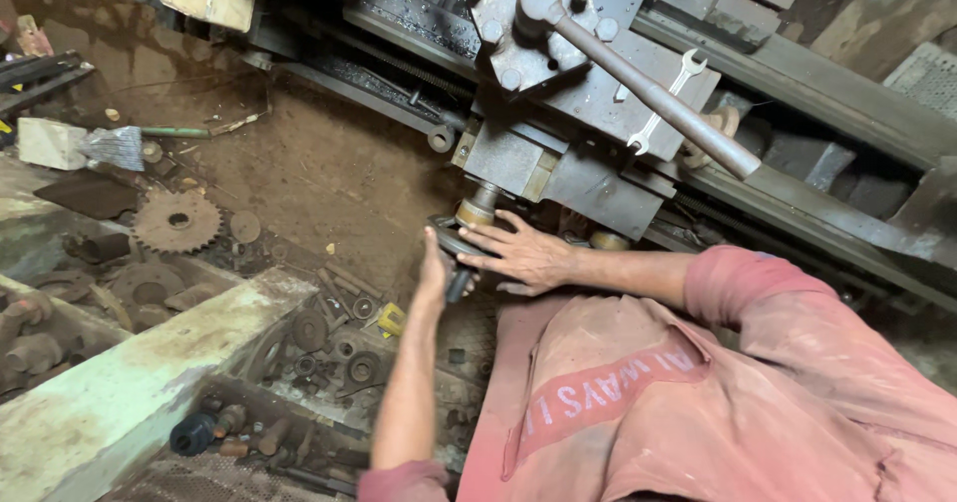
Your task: The person operates a lathe machine, turning the handwheels to adjust the tool position against a rotating metal workpiece. The person repeatedly adjusts the controls and the workpiece, with another person occasionally visible assisting.
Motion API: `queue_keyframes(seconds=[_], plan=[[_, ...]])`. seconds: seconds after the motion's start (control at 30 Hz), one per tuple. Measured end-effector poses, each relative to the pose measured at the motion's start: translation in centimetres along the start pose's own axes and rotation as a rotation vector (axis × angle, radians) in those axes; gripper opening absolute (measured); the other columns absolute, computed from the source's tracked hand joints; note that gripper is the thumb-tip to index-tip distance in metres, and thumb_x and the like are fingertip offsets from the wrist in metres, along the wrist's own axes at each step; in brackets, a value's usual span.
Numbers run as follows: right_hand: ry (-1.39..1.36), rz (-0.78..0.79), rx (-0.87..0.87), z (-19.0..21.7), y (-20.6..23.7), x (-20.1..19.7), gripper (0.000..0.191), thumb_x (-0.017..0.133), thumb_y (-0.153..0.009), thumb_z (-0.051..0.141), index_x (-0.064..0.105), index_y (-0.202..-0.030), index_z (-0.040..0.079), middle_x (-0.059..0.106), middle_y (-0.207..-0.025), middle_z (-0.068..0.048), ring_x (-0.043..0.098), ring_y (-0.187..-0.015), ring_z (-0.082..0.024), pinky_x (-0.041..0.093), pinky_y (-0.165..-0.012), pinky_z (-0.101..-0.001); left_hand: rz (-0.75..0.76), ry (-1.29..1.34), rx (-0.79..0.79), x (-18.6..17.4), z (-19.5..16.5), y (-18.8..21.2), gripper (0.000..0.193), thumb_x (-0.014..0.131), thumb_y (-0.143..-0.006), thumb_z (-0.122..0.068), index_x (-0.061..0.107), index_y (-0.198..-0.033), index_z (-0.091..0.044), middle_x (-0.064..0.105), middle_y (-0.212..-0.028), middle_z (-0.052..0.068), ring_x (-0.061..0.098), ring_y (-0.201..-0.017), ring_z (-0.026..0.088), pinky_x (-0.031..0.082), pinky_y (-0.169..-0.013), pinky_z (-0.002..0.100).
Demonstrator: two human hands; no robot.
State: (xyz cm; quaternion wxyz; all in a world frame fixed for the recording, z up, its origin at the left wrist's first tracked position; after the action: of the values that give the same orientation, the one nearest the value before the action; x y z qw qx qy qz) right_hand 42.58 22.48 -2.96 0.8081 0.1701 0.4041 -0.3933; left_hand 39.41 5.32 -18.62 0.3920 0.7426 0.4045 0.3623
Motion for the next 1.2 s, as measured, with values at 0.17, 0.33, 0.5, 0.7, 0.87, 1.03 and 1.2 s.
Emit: queue_keyframes(seconds=[0.17,0.33,0.5,0.7,0.87,1.03,1.2], plan=[[0.082,-0.048,-0.029,-1.0,-2.1,2.1,0.098,0.077,-0.079,0.038,0.026,-0.159,0.015,0.028,-0.162,-0.025,0.029,-0.151,-0.039,0.02,-0.118,-0.0674,0.13,0.004,-0.275,-2.1,-1.3,-1.5,0.104,0.001,-0.084,-0.09,0.062,-0.101,-0.007,0.059,-0.058,0.012,0.058,-0.044,0.024,0.048,-0.039,0.037],[0.422,-0.03,0.044,-0.9,-4.3,3.2,0.096,0.075,-0.082,0.026,0.026,-0.162,0.01,0.04,-0.16,-0.023,0.041,-0.148,-0.035,0.027,-0.124,-0.0554,0.053,-0.038,-0.26,-3.4,-1.3,-2.5,0.098,0.01,-0.09,-0.086,0.063,-0.104,-0.004,0.061,-0.061,0.015,0.056,-0.044,0.023,0.046,-0.039,0.036],[0.388,-0.008,0.156,0.4,-6.8,1.7,0.093,0.074,-0.072,0.027,0.036,-0.153,0.002,0.056,-0.142,-0.024,0.056,-0.131,-0.034,0.039,-0.114,-0.05,-0.141,-0.115,0.462,-5.6,-4.0,2.0,0.052,0.054,-0.097,-0.027,0.059,-0.142,-0.002,0.071,-0.101,0.017,0.061,-0.07,0.017,0.049,-0.061,0.035],[0.296,0.261,0.265,-0.9,-10.6,3.2,0.079,0.075,-0.073,0.031,0.053,-0.14,-0.005,0.074,-0.101,-0.019,0.072,-0.089,-0.031,0.055,-0.081,-0.0439,-0.526,-0.944,0.871,-2.7,-6.0,6.4,0.055,0.07,-0.083,-0.01,0.056,-0.135,0.001,0.064,-0.123,0.027,0.061,-0.11,0.047,0.051,-0.092,0.053],[0.205,0.495,0.384,-4.4,-14.2,6.9,0.056,0.067,-0.082,0.03,0.063,-0.127,-0.004,0.076,-0.098,-0.02,0.076,-0.088,-0.033,0.06,-0.071,-0.0431,-0.742,-0.853,0.832,-2.2,-6.0,4.0,0.044,0.079,-0.074,-0.023,0.066,-0.113,-0.004,0.07,-0.103,0.024,0.065,-0.099,0.047,0.052,-0.084,0.054],[0.154,0.557,0.537,-6.0,-16.1,7.0,0.05,0.06,-0.088,0.034,0.065,-0.124,0.0,0.073,-0.105,-0.021,0.074,-0.093,-0.036,0.059,-0.073,-0.0543,-0.603,-0.752,0.679,-4.0,-5.4,0.8,0.035,0.079,-0.073,-0.028,0.073,-0.1,-0.007,0.072,-0.09,0.025,0.069,-0.093,0.046,0.054,-0.078,0.054],[0.313,0.203,0.24,-2.4,-13.1,3.4,0.069,0.065,-0.098,0.043,0.055,-0.147,-0.006,0.073,-0.102,-0.021,0.072,-0.088,-0.037,0.054,-0.085,-0.0558,-0.389,-0.871,0.535,-3.0,-5.6,-2.4,0.045,0.075,-0.08,-0.039,0.069,-0.113,-0.007,0.073,-0.108,0.023,0.07,-0.103,0.041,0.056,-0.081,0.05]])
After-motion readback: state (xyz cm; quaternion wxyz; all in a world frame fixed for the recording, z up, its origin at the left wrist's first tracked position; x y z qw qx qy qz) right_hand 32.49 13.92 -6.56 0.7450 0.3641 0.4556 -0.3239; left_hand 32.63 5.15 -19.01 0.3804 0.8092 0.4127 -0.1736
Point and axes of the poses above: each hand's wrist, its own y-axis away from the middle knuckle, its own x-axis out of the palm, z = x × y, the point moved 7 cm from there along -y, towards the middle knuckle
